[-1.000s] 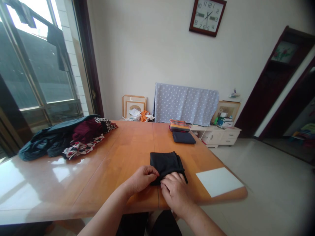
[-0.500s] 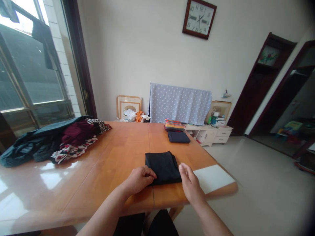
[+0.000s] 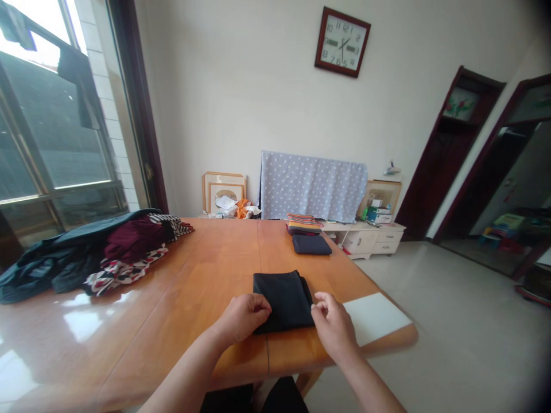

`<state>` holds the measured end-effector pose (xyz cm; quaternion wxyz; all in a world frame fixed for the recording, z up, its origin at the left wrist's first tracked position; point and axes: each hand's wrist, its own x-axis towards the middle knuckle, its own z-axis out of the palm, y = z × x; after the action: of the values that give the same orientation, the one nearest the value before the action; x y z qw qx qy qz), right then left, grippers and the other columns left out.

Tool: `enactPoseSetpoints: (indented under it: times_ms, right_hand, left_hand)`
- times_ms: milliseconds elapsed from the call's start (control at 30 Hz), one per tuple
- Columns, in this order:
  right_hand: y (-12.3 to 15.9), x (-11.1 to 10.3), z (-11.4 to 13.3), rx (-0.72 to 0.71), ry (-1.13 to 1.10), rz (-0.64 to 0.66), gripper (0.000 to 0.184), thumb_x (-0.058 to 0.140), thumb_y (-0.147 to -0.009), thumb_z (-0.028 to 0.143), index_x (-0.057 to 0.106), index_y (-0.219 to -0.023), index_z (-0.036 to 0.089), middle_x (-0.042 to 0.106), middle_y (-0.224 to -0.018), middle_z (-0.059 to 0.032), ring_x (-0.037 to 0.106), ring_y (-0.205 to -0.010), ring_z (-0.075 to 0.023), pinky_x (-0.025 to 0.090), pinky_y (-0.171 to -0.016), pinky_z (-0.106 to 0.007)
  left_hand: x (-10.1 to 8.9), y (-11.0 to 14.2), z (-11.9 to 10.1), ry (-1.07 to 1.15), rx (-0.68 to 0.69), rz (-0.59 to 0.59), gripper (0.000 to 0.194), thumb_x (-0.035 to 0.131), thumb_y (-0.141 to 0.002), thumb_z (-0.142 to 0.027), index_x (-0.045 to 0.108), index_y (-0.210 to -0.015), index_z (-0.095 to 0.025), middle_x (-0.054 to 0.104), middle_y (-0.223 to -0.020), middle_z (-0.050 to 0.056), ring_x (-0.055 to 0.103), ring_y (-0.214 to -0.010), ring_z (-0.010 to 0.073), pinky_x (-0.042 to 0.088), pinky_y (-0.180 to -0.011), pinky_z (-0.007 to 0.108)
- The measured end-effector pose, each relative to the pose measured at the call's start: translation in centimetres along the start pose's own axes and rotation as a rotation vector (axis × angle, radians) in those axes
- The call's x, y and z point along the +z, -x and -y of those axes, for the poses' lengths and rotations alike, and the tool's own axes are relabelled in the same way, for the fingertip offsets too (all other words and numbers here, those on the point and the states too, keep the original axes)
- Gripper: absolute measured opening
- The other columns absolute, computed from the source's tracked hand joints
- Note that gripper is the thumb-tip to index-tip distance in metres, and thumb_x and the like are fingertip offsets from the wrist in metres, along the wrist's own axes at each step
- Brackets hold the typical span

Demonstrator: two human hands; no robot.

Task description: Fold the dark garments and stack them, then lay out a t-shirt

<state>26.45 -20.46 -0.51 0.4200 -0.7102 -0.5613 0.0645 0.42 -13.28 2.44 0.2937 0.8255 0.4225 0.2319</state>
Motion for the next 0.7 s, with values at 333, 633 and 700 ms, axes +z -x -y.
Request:
enactPoseSetpoints:
  times_ms: [333, 633, 700]
  right_hand:
    - [-3.9, 1.4, 5.1, -0.311, 0.06, 0.082, 0.046, 0.033, -0.099, 0.035, 0.062, -0.13, 0.019, 0.064, -0.133, -0.0106, 0.056, -0.126, -0.0228, 0.041, -0.109, -0.037]
    - [-4.9, 5.3, 2.9, -0.21, 0.35, 0.515, 0.068, 0.024, -0.1, 0.054, 0.028, -0.156, 0.016, 0.021, -0.162, -0.0097, 0.013, -0.152, -0.0263, 0.007, -0.122, -0.051]
    - [-5.0, 5.3, 2.2, -0.192, 0.317, 0.519, 0.067, 0.025, -0.1, 0.055, 0.025, -0.157, 0.021, 0.02, -0.163, -0.0069, 0.012, -0.152, -0.0247, 0.006, -0.122, -0.051]
  left_hand:
    - [2.4, -2.7, -0.4, -0.348, 0.091, -0.24, 0.041, 0.036, -0.099, -0.033, 0.062, -0.13, -0.025, 0.056, -0.142, 0.009, 0.048, -0.134, 0.0257, 0.032, -0.114, 0.049]
    - [3.7, -2.5, -0.6, -0.494, -0.063, -0.053, 0.066, 0.029, -0.098, -0.057, 0.035, -0.154, -0.023, 0.022, -0.163, 0.008, 0.015, -0.152, 0.0295, -0.001, -0.117, 0.067]
    - [3.8, -2.5, -0.6, -0.471, -0.073, -0.06, 0.067, 0.028, -0.097, -0.058, 0.035, -0.154, -0.024, 0.021, -0.163, 0.008, 0.014, -0.152, 0.03, -0.002, -0.117, 0.066]
